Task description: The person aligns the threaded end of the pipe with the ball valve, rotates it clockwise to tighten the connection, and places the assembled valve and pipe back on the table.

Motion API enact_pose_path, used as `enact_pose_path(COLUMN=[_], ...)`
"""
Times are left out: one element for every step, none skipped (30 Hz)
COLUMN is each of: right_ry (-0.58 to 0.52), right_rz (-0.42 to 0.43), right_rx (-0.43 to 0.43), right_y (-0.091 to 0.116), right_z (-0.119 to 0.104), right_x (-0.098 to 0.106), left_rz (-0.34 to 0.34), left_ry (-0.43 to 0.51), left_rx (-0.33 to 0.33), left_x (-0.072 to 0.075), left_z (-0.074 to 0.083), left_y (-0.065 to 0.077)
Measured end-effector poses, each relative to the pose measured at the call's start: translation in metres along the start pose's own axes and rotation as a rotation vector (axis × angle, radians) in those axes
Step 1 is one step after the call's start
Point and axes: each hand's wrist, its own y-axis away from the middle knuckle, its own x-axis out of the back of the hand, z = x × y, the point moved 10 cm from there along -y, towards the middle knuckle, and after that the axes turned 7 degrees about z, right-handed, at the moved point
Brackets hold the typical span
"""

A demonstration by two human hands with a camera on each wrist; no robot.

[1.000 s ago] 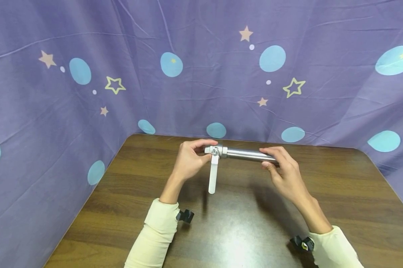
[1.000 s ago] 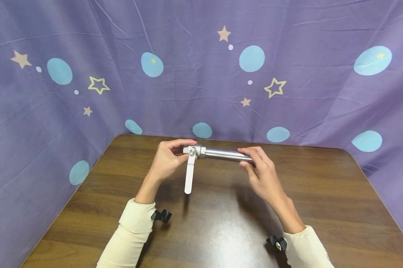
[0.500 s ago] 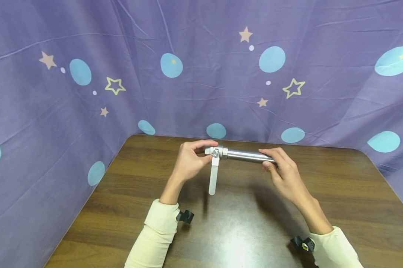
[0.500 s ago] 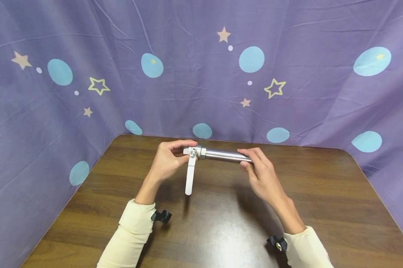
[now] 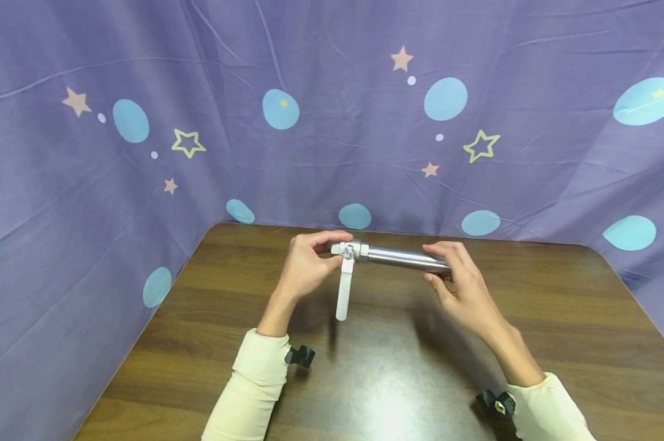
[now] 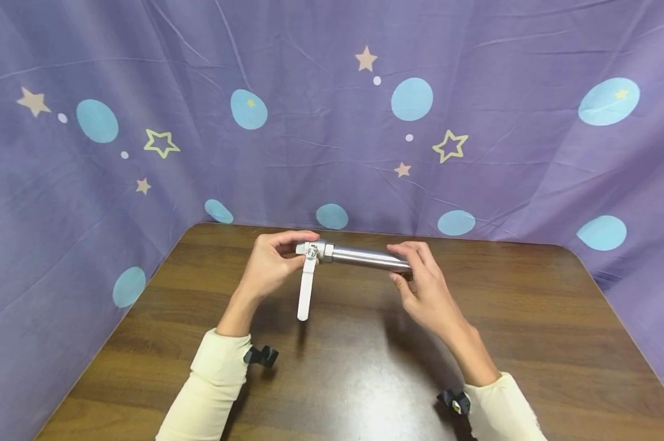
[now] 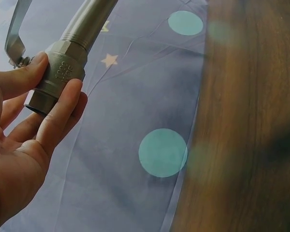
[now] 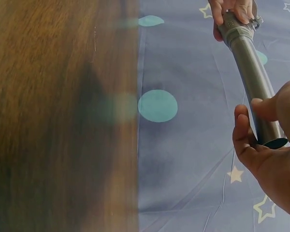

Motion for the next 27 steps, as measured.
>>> enact_pose_path(right_ry=[0.0, 0.0, -0.001, -0.002, -0.002, -0.001, 0.001, 0.003, 0.004, 0.004, 0.003, 0.002, -0.001, -0.005, -0.009, -0.014, -0.02, -0.024, -0.027, -0.029, -0.03, -0.031, -0.032, -0.031, -0.031, -0.033, -0.035], right_rz=[0.005, 0.011, 0.017, 0.024, 0.029, 0.034, 0.038, 0.042, 0.045, 0.048, 0.051, 0.056, 0.061, 0.066, 0.072, 0.077, 0.082, 0.087, 0.091, 0.095, 0.098, 0.101, 0.103, 0.105, 0.107, 0.108, 0.109], right_rx=[-0.002, -0.006, -0.009, -0.014, -0.018, -0.021, -0.023, -0.023, -0.023, -0.021, -0.017, -0.011, -0.004, 0.005, 0.014, 0.024, 0.032, 0.039, 0.046, 0.054, 0.059, 0.064, 0.068, 0.073, 0.077, 0.078, 0.079], right_y=[0.0, 0.0, 0.0, 0.0, 0.0, 0.0, 0.0, 0.0, 0.0, 0.0, 0.0, 0.0, 0.0, -0.001, -0.001, -0.002, -0.002, -0.002, -0.003, -0.003, -0.003, -0.003, -0.004, -0.004, -0.004, -0.004, -0.004], right_z=[0.0, 0.0, 0.0, 0.0, 0.0, 0.0, -0.001, -0.001, -0.001, -0.002, -0.002, -0.003, -0.004, -0.005, -0.006, -0.007, -0.008, -0.009, -0.01, -0.011, -0.011, -0.012, -0.012, -0.012, -0.013, -0.012, -0.012], right_x=[0.0, 0.0, 0.001, 0.001, 0.002, 0.002, 0.002, 0.002, 0.003, 0.003, 0.003, 0.003, 0.004, 0.004, 0.005, 0.005, 0.006, 0.007, 0.007, 0.007, 0.008, 0.008, 0.008, 0.008, 0.009, 0.009, 0.009], left_rz=[-0.001, -0.002, -0.003, -0.005, -0.007, -0.008, -0.009, -0.01, -0.011, -0.011, -0.011, -0.011, -0.012, -0.012, -0.012, -0.013, -0.014, -0.015, -0.015, -0.016, -0.016, -0.016, -0.016, -0.015, -0.015, -0.014, -0.014], left_ry=[0.0, 0.002, 0.005, 0.008, 0.011, 0.013, 0.016, 0.02, 0.022, 0.023, 0.024, 0.025, 0.025, 0.025, 0.025, 0.025, 0.025, 0.024, 0.024, 0.025, 0.026, 0.028, 0.028, 0.028, 0.029, 0.028, 0.028], left_rx=[0.003, 0.006, 0.009, 0.011, 0.014, 0.017, 0.019, 0.021, 0.023, 0.025, 0.026, 0.026, 0.026, 0.026, 0.026, 0.027, 0.028, 0.029, 0.03, 0.031, 0.033, 0.034, 0.035, 0.035, 0.035, 0.033, 0.033], left_x=[0.0, 0.001, 0.001, 0.001, 0.0, 0.0, 0.0, 0.0, 0.0, 0.0, 0.0, 0.0, 0.0, 0.0, 0.0, 0.0, 0.0, 0.0, 0.0, 0.0, 0.0, 0.001, 0.0, 0.001, 0.001, 0.001, 0.0], left_z=[-0.001, -0.001, -0.001, -0.002, -0.002, -0.002, -0.003, -0.003, -0.003, -0.004, -0.004, -0.004, -0.004, -0.005, -0.005, -0.005, -0.005, -0.005, -0.005, -0.005, -0.005, -0.005, -0.005, -0.005, -0.005, -0.005, -0.004], left_y=[0.0, 0.0, 0.0, 0.0, 0.0, 0.0, 0.0, 0.0, 0.0, 0.0, 0.0, 0.0, 0.0, 0.001, 0.001, 0.001, 0.001, 0.001, 0.001, 0.001, 0.001, 0.001, 0.001, 0.001, 0.001, 0.001, 0.001])
